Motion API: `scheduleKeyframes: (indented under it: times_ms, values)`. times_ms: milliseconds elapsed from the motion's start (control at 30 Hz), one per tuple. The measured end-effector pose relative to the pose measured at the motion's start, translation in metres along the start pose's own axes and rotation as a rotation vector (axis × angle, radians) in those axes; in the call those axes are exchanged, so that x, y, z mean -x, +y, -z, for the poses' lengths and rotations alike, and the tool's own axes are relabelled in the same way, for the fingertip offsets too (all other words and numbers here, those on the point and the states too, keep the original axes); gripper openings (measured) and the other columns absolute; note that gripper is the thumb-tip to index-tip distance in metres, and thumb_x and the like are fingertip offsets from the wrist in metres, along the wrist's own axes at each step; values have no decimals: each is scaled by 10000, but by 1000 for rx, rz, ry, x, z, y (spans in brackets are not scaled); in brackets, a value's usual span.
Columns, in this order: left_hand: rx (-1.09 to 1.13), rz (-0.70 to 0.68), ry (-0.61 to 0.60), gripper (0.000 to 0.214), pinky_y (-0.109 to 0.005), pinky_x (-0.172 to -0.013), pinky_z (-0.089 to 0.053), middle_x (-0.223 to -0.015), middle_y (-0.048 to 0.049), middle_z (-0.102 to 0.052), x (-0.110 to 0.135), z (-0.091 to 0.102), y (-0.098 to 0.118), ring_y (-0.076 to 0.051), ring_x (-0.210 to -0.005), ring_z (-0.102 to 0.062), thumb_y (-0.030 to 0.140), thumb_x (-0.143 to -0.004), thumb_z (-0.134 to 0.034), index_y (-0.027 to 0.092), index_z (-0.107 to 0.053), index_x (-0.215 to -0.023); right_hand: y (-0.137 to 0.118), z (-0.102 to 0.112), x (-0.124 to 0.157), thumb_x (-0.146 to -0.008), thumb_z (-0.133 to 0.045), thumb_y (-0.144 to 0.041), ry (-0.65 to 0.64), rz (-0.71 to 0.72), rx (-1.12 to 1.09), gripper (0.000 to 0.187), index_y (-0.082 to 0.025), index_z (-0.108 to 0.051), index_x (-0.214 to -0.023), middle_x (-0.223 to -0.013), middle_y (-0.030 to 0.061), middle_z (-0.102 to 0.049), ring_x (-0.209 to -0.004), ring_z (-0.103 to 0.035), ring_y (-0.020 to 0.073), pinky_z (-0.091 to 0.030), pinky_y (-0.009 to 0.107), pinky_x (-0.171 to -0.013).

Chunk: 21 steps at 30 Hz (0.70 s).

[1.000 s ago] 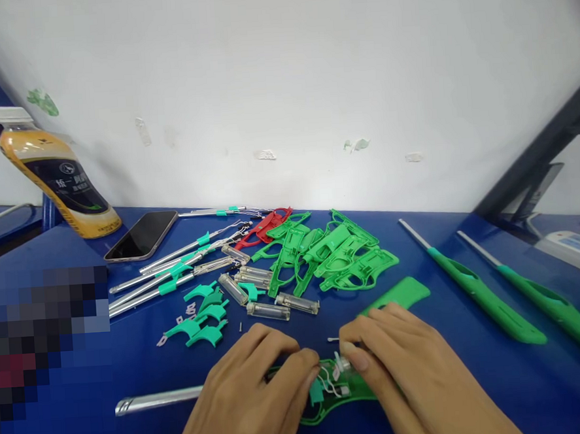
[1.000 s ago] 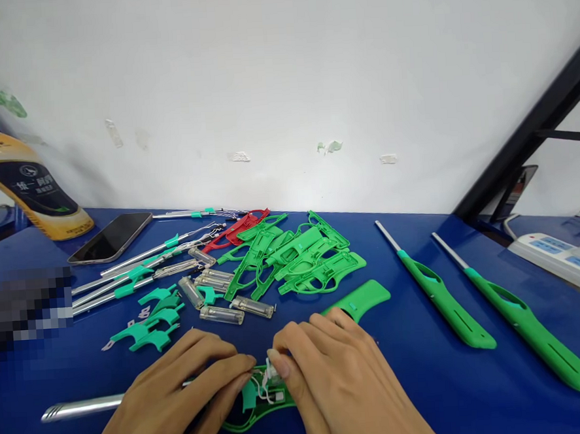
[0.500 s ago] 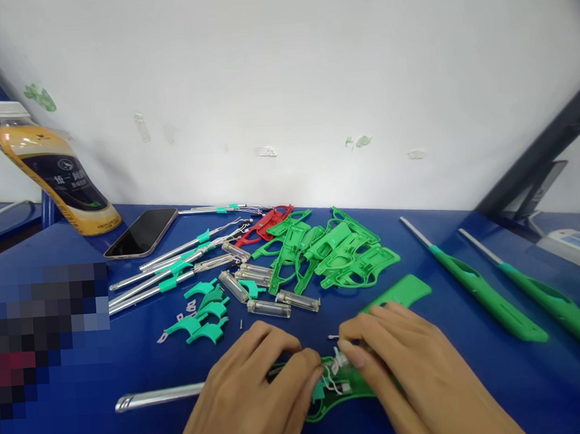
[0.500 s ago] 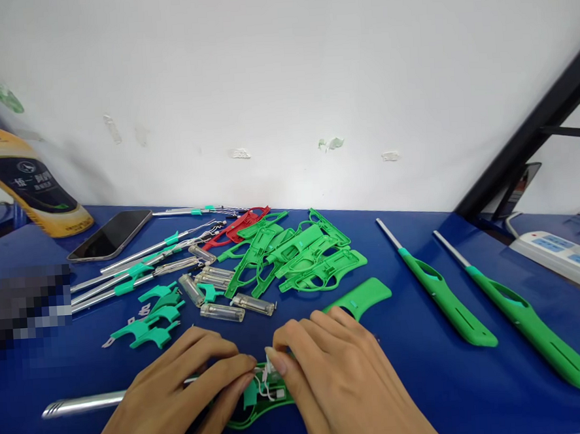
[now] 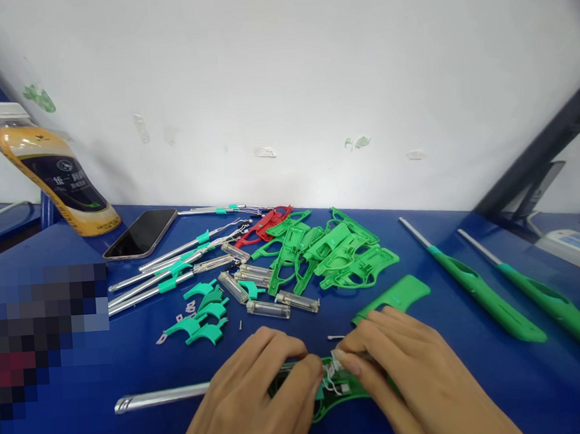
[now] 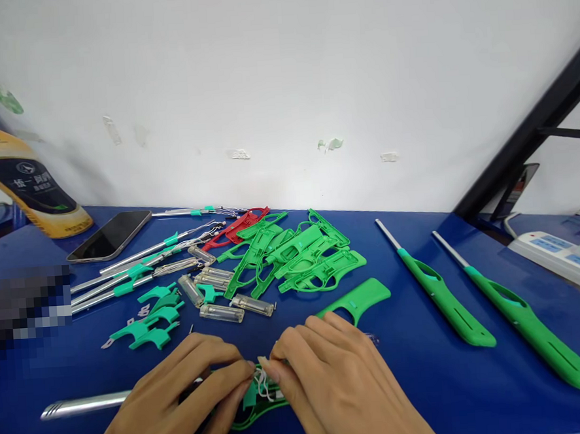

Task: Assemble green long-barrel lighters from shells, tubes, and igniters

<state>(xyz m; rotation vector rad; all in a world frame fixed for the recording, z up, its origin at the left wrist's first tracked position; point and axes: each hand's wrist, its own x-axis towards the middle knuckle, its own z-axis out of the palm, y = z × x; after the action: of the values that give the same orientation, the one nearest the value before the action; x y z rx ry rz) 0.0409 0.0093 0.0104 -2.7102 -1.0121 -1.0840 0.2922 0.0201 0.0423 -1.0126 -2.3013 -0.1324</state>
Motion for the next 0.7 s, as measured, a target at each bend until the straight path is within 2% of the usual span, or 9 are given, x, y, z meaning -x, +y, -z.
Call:
scheduleKeyframes:
  times_ms: [133,433,700]
  values:
    - [-27,-11,50,271,-276,-880,-663,-1097,-53,-805,0,-2,1,-184,-948,-748,74,-1204,-524,180,-769,-1252,1,0,3,-1344,-347,-398,-22,12,20,501,-278,-614,-937,-790,-71,-679,-669,-664,137,-477,326,-765]
    - [-52,-36,18,328,-280,-999,-650,-1194,-54,-825,8,-3,-4,-187,-1060,-756,109,-1235,-501,180,-793,-1366,1,0,-1,-1352,-310,-358,-31,66,44,528,-283,-596,-914,-771,-89,-663,-661,-653,125,-464,317,-822]
    - [-49,-27,3,305,-274,-1006,-639,-1200,-55,-808,9,-4,-2,-182,-1075,-748,141,-1252,-512,186,-782,-1385,0,-1,-2,-1356,-264,-348,-38,91,45,567,-284,-595,-901,-762,-88,-665,-665,-638,135,-441,336,-814]
